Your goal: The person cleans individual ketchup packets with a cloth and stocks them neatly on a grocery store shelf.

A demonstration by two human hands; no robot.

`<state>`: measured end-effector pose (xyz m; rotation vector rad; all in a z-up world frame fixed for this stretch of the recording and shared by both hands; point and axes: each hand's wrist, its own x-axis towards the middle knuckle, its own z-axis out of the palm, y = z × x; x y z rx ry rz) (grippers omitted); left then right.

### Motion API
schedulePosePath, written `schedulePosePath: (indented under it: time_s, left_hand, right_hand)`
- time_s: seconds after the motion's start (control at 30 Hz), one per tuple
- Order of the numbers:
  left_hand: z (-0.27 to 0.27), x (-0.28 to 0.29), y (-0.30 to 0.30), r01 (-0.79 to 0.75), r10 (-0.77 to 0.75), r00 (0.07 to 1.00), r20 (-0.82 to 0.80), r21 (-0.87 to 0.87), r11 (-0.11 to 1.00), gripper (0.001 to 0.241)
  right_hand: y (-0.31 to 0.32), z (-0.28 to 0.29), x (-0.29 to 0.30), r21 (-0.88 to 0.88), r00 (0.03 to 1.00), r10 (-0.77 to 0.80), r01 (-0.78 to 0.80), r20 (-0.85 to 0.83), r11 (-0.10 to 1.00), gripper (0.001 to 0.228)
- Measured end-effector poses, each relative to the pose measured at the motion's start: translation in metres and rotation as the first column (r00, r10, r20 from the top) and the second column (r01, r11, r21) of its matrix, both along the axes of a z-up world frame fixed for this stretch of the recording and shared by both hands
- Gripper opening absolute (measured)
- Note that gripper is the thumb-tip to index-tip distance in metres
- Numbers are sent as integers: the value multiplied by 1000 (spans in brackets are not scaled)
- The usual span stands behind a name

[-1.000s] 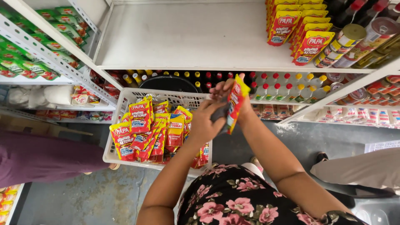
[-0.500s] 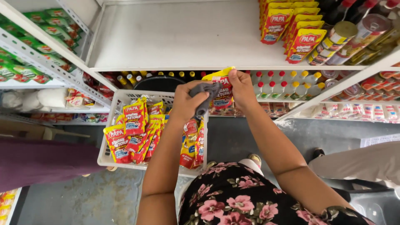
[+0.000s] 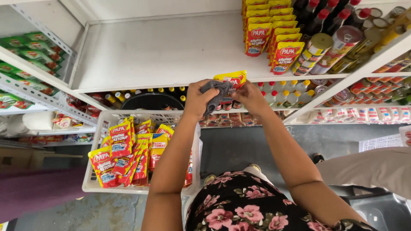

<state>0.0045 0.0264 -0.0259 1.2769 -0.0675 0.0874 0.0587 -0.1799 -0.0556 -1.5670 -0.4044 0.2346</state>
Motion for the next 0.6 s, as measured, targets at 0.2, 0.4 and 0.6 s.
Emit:
schedulePosePath:
  time_s: [0.2, 0.4, 0.6]
  left_hand:
    - [-25, 60, -36, -8, -10, 992, 128, 141, 990, 25]
    - [-79, 116, -58, -171, 87, 931, 353, 214, 962, 32]
    - [-96, 141, -88, -162, 130, 987, 97, 543, 824, 40]
  right_hand:
    - [-32, -63, 51, -21, 978, -165, 163, -130, 986, 22]
    - [-49, -77, 98, 72, 948, -240, 259, -209, 963, 18]
    - [-49, -95, 148, -34, 935, -355, 355, -17, 934, 11]
